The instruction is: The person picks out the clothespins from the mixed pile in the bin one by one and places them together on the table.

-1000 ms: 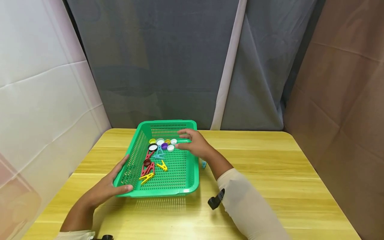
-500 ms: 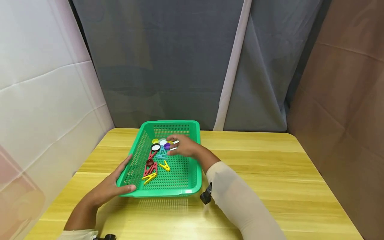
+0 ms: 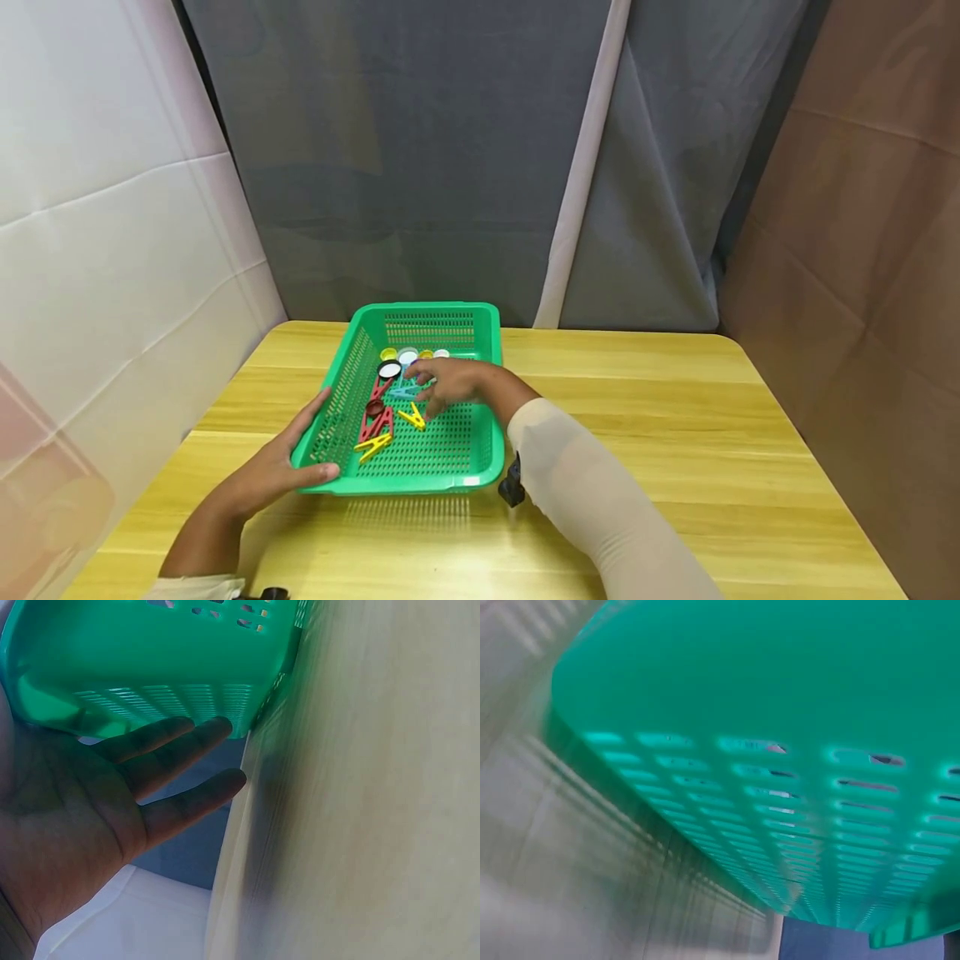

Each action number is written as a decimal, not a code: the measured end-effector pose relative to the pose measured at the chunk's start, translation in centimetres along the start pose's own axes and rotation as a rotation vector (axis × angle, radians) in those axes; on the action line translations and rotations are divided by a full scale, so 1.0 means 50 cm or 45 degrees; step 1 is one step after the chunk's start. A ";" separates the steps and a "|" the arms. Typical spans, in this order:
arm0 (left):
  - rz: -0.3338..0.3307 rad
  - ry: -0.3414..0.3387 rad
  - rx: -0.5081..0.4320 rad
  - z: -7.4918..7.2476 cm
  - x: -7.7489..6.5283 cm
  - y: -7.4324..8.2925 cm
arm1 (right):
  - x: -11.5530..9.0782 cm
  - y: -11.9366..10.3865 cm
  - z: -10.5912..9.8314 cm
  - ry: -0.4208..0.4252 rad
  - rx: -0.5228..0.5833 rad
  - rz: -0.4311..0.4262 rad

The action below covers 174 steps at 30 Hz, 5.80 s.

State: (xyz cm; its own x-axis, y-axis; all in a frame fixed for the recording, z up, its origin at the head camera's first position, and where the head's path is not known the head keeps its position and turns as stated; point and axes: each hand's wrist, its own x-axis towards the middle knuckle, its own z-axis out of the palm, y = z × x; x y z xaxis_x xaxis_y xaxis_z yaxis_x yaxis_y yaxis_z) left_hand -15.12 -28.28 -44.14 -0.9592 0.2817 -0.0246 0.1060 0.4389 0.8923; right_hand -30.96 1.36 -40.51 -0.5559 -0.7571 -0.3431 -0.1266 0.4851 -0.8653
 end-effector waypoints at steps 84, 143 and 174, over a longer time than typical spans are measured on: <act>0.011 -0.001 -0.005 0.000 -0.001 0.003 | -0.054 -0.031 -0.001 0.266 -0.187 -0.223; 0.002 0.005 0.018 -0.005 -0.002 0.000 | -0.269 0.086 -0.021 0.697 -0.205 -0.486; -0.003 -0.001 0.011 -0.006 0.004 -0.002 | -0.307 0.302 -0.084 0.842 -0.183 -0.228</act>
State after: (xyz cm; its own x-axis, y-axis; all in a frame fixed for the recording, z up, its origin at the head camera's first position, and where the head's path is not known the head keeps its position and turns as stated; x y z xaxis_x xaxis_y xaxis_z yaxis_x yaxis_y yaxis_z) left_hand -15.38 -28.50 -44.09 -0.9591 0.2817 -0.0269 0.1063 0.4469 0.8882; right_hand -27.80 22.14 -46.75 -0.8939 -0.4277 0.1339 -0.3449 0.4656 -0.8150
